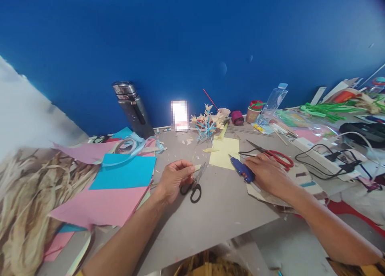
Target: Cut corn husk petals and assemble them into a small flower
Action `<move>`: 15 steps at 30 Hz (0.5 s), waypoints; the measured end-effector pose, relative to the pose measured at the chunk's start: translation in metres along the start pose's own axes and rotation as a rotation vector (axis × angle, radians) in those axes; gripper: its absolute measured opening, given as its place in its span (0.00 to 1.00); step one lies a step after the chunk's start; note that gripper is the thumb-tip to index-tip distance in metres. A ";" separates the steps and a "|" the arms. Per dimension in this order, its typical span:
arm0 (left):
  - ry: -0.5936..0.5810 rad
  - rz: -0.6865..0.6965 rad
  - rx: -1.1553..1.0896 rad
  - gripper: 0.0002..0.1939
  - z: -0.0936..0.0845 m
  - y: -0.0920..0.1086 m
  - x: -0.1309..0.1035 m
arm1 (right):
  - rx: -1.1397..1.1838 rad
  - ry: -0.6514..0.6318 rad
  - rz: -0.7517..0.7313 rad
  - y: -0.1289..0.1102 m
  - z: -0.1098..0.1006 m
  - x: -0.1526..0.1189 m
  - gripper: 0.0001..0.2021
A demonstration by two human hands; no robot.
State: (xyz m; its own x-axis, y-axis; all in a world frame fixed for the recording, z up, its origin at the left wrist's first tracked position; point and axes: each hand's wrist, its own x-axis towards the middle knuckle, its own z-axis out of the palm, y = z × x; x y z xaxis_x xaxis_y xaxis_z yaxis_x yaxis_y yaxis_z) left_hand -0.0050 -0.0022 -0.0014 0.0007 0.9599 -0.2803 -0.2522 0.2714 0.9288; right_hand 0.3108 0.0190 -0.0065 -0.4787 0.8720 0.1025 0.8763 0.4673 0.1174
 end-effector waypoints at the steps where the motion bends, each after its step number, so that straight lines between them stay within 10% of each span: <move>1: -0.006 -0.012 -0.004 0.18 0.000 0.000 0.000 | 0.001 0.020 -0.005 0.001 0.000 -0.001 0.13; 9: -0.042 -0.066 -0.081 0.19 0.000 0.002 0.001 | 0.434 0.252 -0.167 0.018 -0.013 -0.012 0.19; 15: -0.007 -0.012 0.016 0.16 0.005 0.000 -0.002 | 0.639 0.250 -0.337 -0.013 -0.033 -0.008 0.17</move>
State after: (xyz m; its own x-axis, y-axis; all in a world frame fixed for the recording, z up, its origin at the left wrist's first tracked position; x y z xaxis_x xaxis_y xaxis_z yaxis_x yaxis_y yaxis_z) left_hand 0.0004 -0.0038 0.0001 0.0102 0.9569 -0.2901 -0.2371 0.2842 0.9290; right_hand 0.3015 0.0013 0.0234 -0.6573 0.6440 0.3914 0.5057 0.7620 -0.4046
